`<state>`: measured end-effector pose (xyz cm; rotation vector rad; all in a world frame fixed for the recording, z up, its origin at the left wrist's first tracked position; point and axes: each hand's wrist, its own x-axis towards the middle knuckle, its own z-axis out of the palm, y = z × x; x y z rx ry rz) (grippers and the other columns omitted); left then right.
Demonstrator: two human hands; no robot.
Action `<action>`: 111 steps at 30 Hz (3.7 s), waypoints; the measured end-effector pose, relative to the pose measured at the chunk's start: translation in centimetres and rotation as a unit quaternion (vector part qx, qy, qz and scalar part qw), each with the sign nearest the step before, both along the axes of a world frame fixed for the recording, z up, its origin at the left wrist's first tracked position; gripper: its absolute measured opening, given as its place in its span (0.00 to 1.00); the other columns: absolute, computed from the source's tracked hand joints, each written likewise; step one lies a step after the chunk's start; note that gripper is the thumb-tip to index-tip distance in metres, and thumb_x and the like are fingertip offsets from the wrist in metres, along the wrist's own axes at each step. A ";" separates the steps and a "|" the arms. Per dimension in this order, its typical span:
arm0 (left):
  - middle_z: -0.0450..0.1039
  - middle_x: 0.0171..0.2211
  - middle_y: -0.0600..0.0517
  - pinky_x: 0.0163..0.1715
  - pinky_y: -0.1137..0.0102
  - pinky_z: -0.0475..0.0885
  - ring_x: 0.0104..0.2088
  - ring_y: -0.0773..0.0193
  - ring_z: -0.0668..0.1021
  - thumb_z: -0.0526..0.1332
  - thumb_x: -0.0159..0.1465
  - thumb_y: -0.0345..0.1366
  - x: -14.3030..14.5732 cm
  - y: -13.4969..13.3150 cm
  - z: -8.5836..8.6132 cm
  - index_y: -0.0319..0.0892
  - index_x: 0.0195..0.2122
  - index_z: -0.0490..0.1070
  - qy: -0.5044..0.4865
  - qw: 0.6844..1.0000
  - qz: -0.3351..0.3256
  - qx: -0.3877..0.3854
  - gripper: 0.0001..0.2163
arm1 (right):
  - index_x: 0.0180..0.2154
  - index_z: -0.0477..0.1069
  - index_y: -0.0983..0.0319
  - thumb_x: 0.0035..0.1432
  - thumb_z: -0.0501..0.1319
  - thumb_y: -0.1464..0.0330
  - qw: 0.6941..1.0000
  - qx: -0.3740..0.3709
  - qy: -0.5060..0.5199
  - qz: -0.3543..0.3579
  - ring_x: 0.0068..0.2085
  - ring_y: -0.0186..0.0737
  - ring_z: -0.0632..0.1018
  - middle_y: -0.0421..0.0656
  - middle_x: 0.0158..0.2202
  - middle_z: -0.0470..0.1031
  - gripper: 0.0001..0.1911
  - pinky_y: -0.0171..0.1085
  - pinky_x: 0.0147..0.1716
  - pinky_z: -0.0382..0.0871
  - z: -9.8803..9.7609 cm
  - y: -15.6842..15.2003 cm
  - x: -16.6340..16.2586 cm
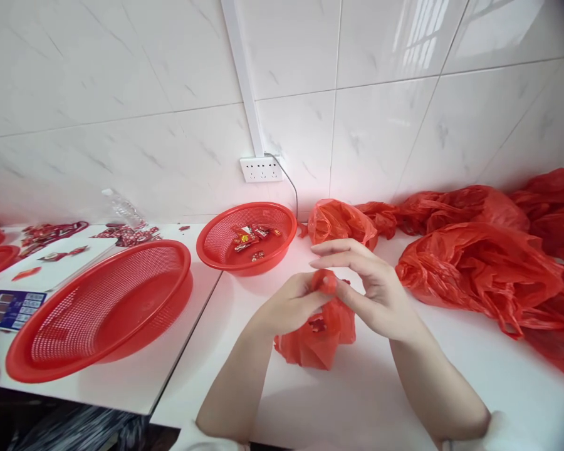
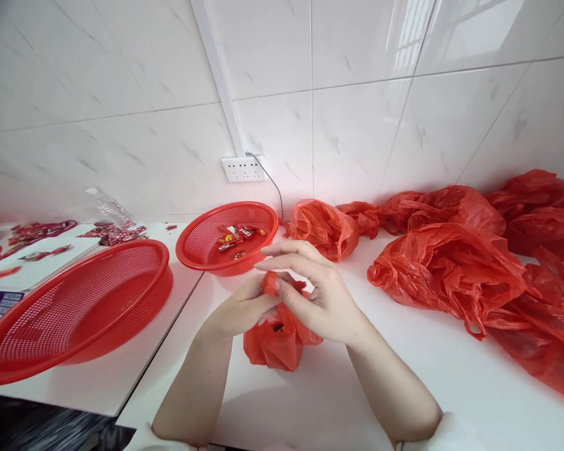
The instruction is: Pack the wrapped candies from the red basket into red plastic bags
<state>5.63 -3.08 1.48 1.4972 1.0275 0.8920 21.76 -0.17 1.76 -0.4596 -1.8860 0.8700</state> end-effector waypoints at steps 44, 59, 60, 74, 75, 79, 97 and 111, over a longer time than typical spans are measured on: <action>0.73 0.38 0.51 0.37 0.72 0.68 0.37 0.64 0.75 0.50 0.57 0.18 -4.1 1.8 -1.5 0.44 0.38 0.71 0.375 0.808 0.149 0.430 0.17 | 0.50 0.70 0.60 0.66 0.52 0.65 0.976 -0.188 -0.080 0.082 0.43 0.37 0.75 0.43 0.42 0.75 0.15 0.39 0.43 0.69 -3.7 4.8 -2.5; 0.80 0.41 0.50 0.37 0.73 0.75 0.35 0.67 0.79 0.59 0.65 0.29 -5.2 2.0 -0.9 0.46 0.51 0.75 0.132 0.889 0.128 0.420 0.15 | 0.23 0.62 0.62 0.54 0.66 0.57 0.899 -0.381 0.152 0.152 0.23 0.28 0.57 0.35 0.21 0.59 0.20 0.32 0.23 0.50 -3.1 5.5 -1.3; 0.80 0.40 0.50 0.38 0.73 0.75 0.35 0.67 0.80 0.58 0.65 0.30 -5.2 1.9 -0.8 0.46 0.51 0.75 0.137 0.893 0.133 0.408 0.14 | 0.22 0.61 0.62 0.55 0.66 0.57 0.893 -0.389 0.153 0.166 0.23 0.28 0.57 0.35 0.21 0.59 0.21 0.32 0.23 0.49 -3.0 5.4 -1.3; 0.80 0.28 0.52 0.36 0.70 0.76 0.30 0.63 0.81 0.54 0.67 0.42 -9.3 1.6 -0.4 0.43 0.29 0.79 0.239 0.902 0.229 0.278 0.16 | 0.21 0.58 0.62 0.45 0.72 0.62 0.869 -0.358 0.335 -0.063 0.21 0.25 0.58 0.33 0.21 0.54 0.23 0.28 0.16 0.49 -2.7 8.7 2.0; 0.81 0.28 0.52 0.36 0.69 0.76 0.30 0.63 0.81 0.54 0.67 0.42 -9.7 1.5 -0.3 0.43 0.29 0.79 0.236 0.904 0.235 0.269 0.16 | 0.21 0.58 0.62 0.45 0.72 0.62 0.871 -0.334 0.348 -0.092 0.21 0.25 0.58 0.33 0.21 0.54 0.23 0.28 0.16 0.49 -2.7 9.0 2.5; 0.81 0.30 0.52 0.38 0.68 0.77 0.31 0.62 0.81 0.54 0.66 0.45 -10.3 1.2 0.0 0.44 0.29 0.79 0.233 0.910 0.245 0.238 0.17 | 0.22 0.58 0.60 0.50 0.68 0.57 0.904 -0.250 0.309 -0.157 0.22 0.28 0.60 0.34 0.21 0.55 0.22 0.30 0.18 0.54 -2.7 9.3 3.9; 0.77 0.24 0.56 0.33 0.74 0.70 0.28 0.65 0.79 0.57 0.62 0.51 -11.7 -0.3 1.4 0.44 0.24 0.73 0.388 0.873 0.249 0.160 0.18 | 0.26 0.68 0.61 0.58 0.62 0.59 0.925 -0.032 -0.067 -0.373 0.25 0.34 0.68 0.38 0.23 0.68 0.15 0.34 0.26 0.61 -1.5 6.5 4.1; 0.76 0.23 0.56 0.33 0.73 0.75 0.26 0.65 0.80 0.59 0.62 0.45 -11.2 -0.4 1.5 0.45 0.34 0.75 0.312 0.854 0.375 0.179 0.11 | 0.60 0.59 0.69 0.56 0.61 0.54 0.886 0.146 -0.411 -0.157 0.61 0.60 0.64 0.60 0.61 0.64 0.37 0.62 0.62 0.42 -6.9 3.7 -4.2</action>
